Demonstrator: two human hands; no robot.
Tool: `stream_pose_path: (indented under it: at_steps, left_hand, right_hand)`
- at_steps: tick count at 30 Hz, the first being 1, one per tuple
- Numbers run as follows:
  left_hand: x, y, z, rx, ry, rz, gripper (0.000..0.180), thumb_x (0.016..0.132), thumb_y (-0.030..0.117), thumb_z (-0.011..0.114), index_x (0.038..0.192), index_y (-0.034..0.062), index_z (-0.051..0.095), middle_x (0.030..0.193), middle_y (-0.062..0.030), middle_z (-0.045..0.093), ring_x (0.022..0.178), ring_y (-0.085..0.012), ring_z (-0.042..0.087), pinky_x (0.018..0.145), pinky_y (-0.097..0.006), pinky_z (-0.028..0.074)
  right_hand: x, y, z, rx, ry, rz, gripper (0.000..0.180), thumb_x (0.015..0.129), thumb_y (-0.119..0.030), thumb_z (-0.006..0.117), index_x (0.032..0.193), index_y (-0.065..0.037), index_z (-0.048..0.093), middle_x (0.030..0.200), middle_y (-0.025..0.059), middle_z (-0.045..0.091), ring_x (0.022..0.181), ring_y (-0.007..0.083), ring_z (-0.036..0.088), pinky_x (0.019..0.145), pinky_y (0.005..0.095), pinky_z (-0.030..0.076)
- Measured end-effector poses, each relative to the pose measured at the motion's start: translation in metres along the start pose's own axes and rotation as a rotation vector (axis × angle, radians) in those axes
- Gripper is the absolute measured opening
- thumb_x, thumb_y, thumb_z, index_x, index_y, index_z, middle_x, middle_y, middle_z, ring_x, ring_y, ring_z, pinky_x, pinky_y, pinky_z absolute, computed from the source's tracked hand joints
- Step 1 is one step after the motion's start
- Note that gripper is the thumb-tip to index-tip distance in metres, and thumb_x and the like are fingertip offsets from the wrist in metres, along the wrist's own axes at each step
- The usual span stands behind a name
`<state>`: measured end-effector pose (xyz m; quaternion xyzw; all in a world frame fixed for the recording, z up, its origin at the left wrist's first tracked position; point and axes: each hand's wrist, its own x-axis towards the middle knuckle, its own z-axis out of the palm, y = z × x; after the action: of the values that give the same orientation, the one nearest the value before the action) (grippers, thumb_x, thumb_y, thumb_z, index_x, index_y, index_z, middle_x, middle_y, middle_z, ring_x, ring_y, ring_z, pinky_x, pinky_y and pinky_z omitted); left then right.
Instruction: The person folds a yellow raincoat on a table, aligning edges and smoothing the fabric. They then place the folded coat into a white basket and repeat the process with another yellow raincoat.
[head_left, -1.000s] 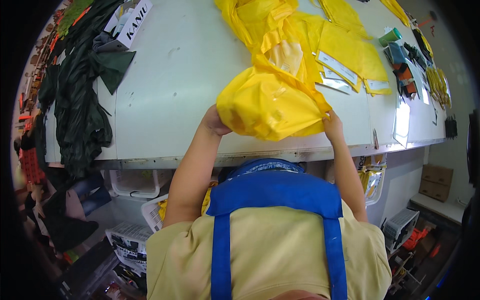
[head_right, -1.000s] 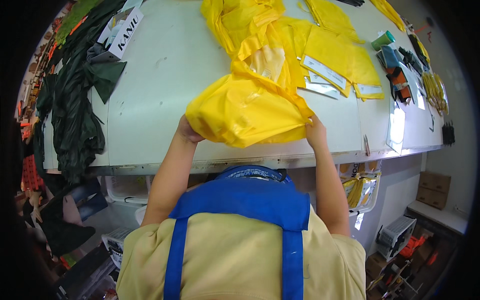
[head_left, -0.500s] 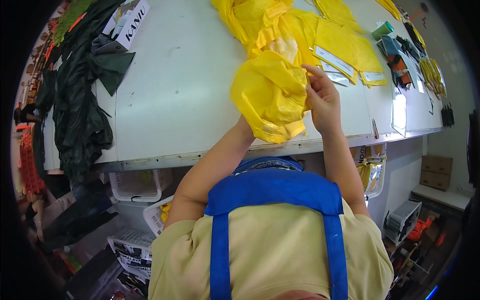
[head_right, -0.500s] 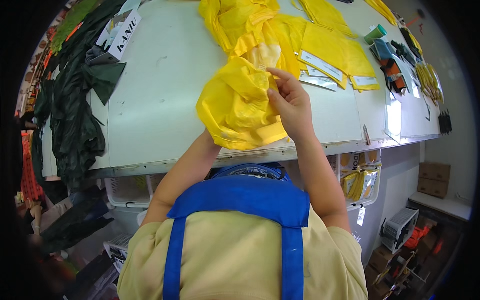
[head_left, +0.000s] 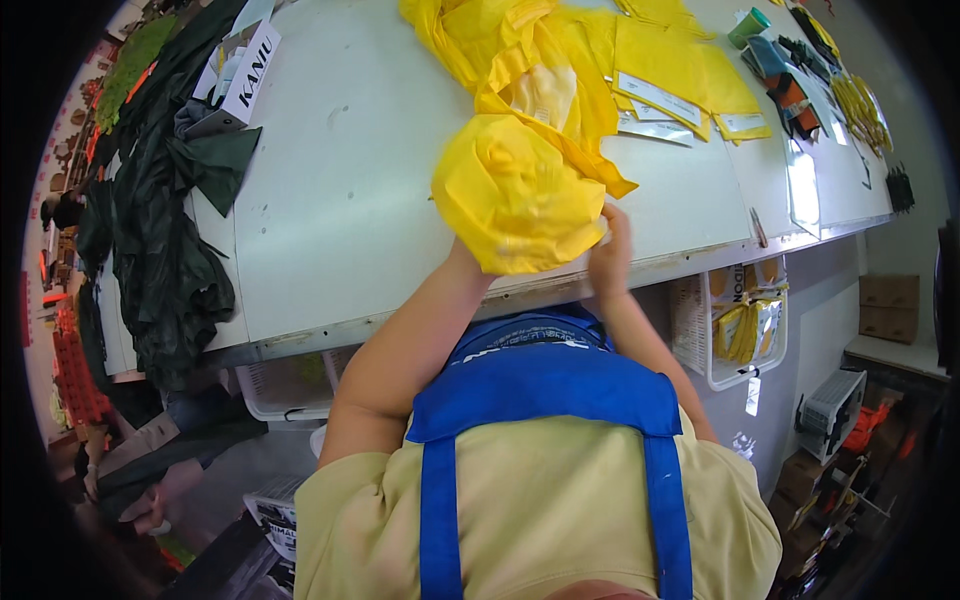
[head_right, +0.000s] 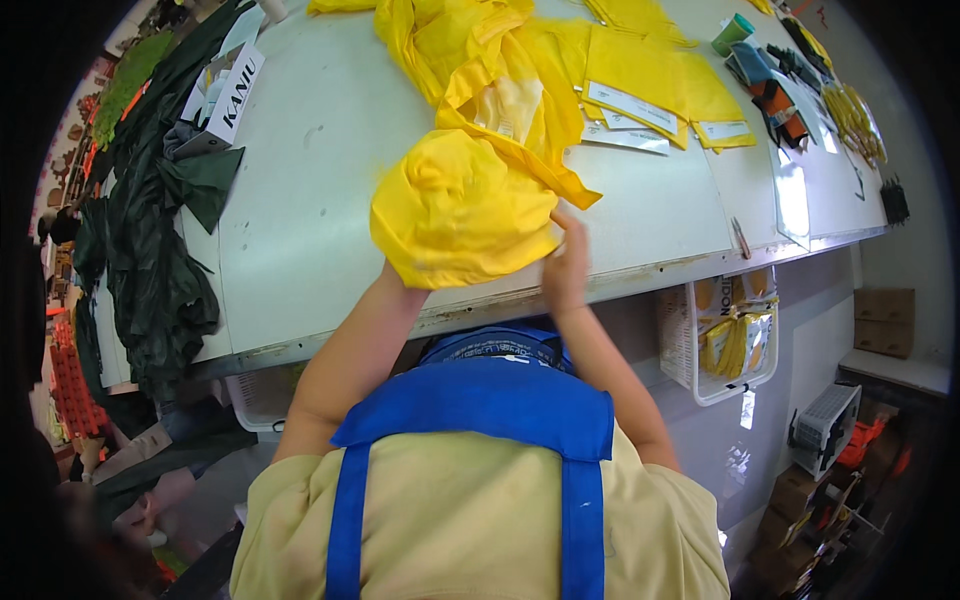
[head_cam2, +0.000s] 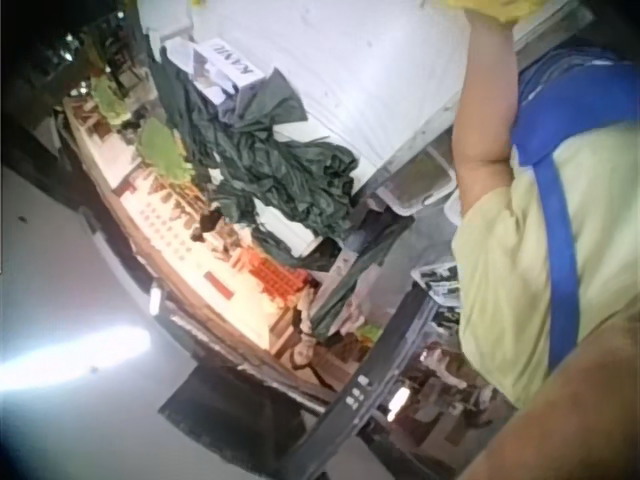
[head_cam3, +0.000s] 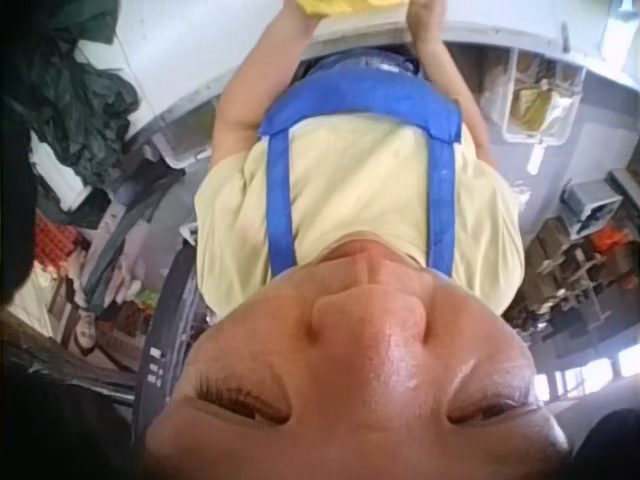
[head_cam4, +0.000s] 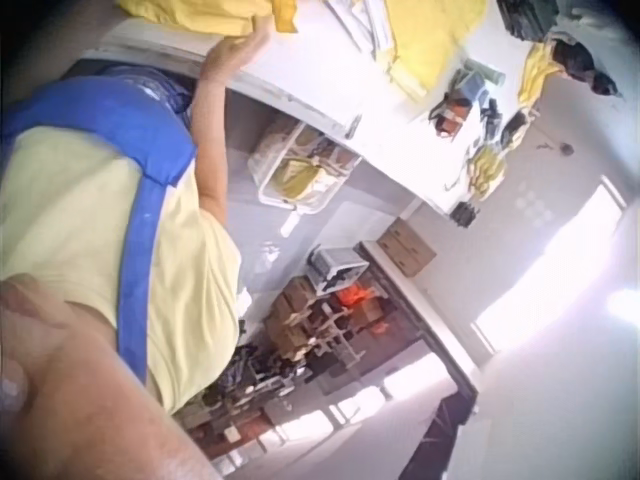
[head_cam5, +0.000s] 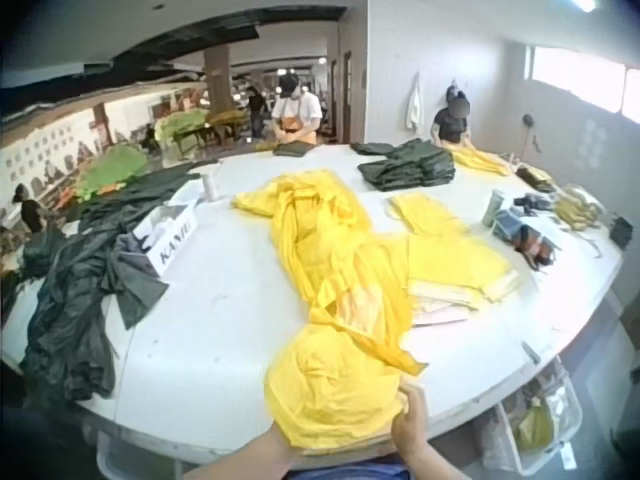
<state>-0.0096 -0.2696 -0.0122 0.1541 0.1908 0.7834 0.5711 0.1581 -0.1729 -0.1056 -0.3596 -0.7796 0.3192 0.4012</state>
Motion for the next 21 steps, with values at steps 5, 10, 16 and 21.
stream_pose_path:
  at_steps: [5, 10, 16, 21]
  left_hand:
    - [-0.079, -0.016, -0.054, 1.698, -0.064, -0.689, 0.060, 0.082, 0.026, 0.065, 0.135, 0.0088, 0.040, 0.127, -0.0214, 0.051, 0.118, -0.0318, 0.050, 0.096, -0.036, 0.041]
    - [-0.092, -0.022, -0.108, 1.862, 0.378, -0.082, 0.041, 0.077, 0.016, 0.068, 0.114, 0.0084, 0.052, 0.118, -0.0158, 0.052, 0.112, -0.0344, 0.049, 0.096, -0.043, 0.039]
    - [-0.045, -0.015, -0.167, 2.297, -0.347, 0.230, 0.026, 0.073, 0.016, 0.064, 0.099, 0.0161, 0.062, 0.107, -0.0016, 0.058, 0.110, -0.0226, 0.051, 0.098, -0.049, 0.030]
    - [-0.021, 0.020, -0.154, 2.094, -0.309, -0.061, 0.021, 0.077, 0.012, 0.059, 0.097, 0.0115, 0.060, 0.096, -0.0056, 0.061, 0.093, -0.0275, 0.057, 0.080, -0.040, 0.046]
  right_hand:
    - [0.006, 0.050, -0.089, -0.001, 0.027, 0.087, 0.032, 0.083, 0.011, 0.042, 0.106, -0.001, 0.060, 0.103, 0.0102, 0.062, 0.099, 0.0194, 0.057, 0.090, 0.0288, 0.043]
    - [-0.026, 0.077, -0.095, 0.522, 0.094, 0.436, 0.024, 0.089, 0.006, 0.043, 0.105, -0.001, 0.059, 0.108, 0.0075, 0.061, 0.100, 0.0148, 0.056, 0.090, 0.0260, 0.042]
    - [-0.014, 0.105, -0.116, 0.375, -0.113, 0.335, 0.016, 0.087, 0.003, 0.045, 0.092, -0.001, 0.059, 0.101, 0.0105, 0.064, 0.096, 0.0191, 0.058, 0.087, 0.0295, 0.044]
    - [0.029, 0.132, -0.154, -0.607, -0.308, 0.172, 0.024, 0.075, 0.001, 0.051, 0.097, -0.003, 0.059, 0.098, 0.0195, 0.058, 0.095, 0.0370, 0.053, 0.089, 0.0400, 0.043]
